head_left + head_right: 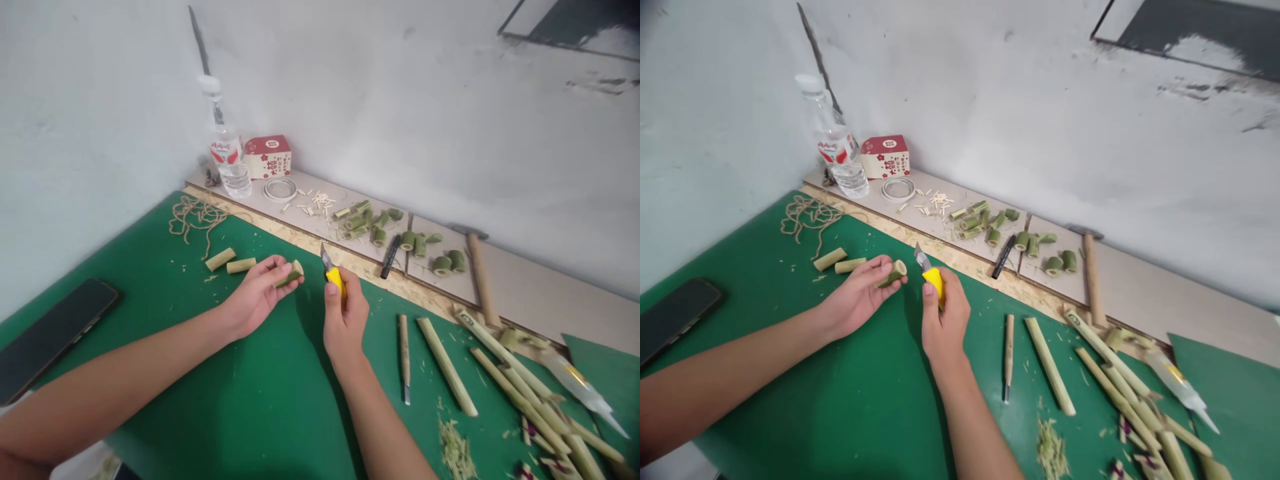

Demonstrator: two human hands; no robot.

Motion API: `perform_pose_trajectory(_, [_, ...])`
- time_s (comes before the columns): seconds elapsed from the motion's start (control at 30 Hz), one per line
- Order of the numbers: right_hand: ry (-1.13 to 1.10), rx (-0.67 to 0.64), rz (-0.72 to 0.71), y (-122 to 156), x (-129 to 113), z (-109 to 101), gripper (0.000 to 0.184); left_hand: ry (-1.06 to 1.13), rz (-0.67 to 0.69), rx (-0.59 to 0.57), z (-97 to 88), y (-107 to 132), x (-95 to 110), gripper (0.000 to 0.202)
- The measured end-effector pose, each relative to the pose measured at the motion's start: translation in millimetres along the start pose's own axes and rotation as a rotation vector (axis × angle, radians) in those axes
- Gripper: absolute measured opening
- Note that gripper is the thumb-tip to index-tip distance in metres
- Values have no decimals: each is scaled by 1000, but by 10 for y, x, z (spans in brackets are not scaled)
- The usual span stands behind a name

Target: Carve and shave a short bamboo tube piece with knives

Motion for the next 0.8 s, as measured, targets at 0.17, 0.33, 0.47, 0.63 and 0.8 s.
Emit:
perform_pose_trajectory(0.17, [11,-38,-74,4,-13,14,24,-12,-46,-31,6,5,-99,32])
perform_pose_trajectory(0.33, [47,-9,-25,22,21,19,24,-135,-38,-113,54,88,-117,30])
perform_pose_trajectory(0.47, [71,-34,-52,20,-8,-13,28,-138,-4,-143,108,134,-82,34])
perform_pose_trajectory(0.63, [81,-162,-117,5,-32,-25,31,-206,81,-99,95,131,-32,38])
perform_pose_trajectory(0.8, [70,-230,-189,-10,-77,-9,25,-323,122,-103,65,139,-30,57])
Point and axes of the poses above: each hand's wrist, its own y-axis away from the middle knuckle, its own z-axis out of the palm, x = y × z, the point moved 4 cm from there along -y, towards the middle knuckle, and after that the axes turned 12 degrees about -x, right-handed, at the moved point
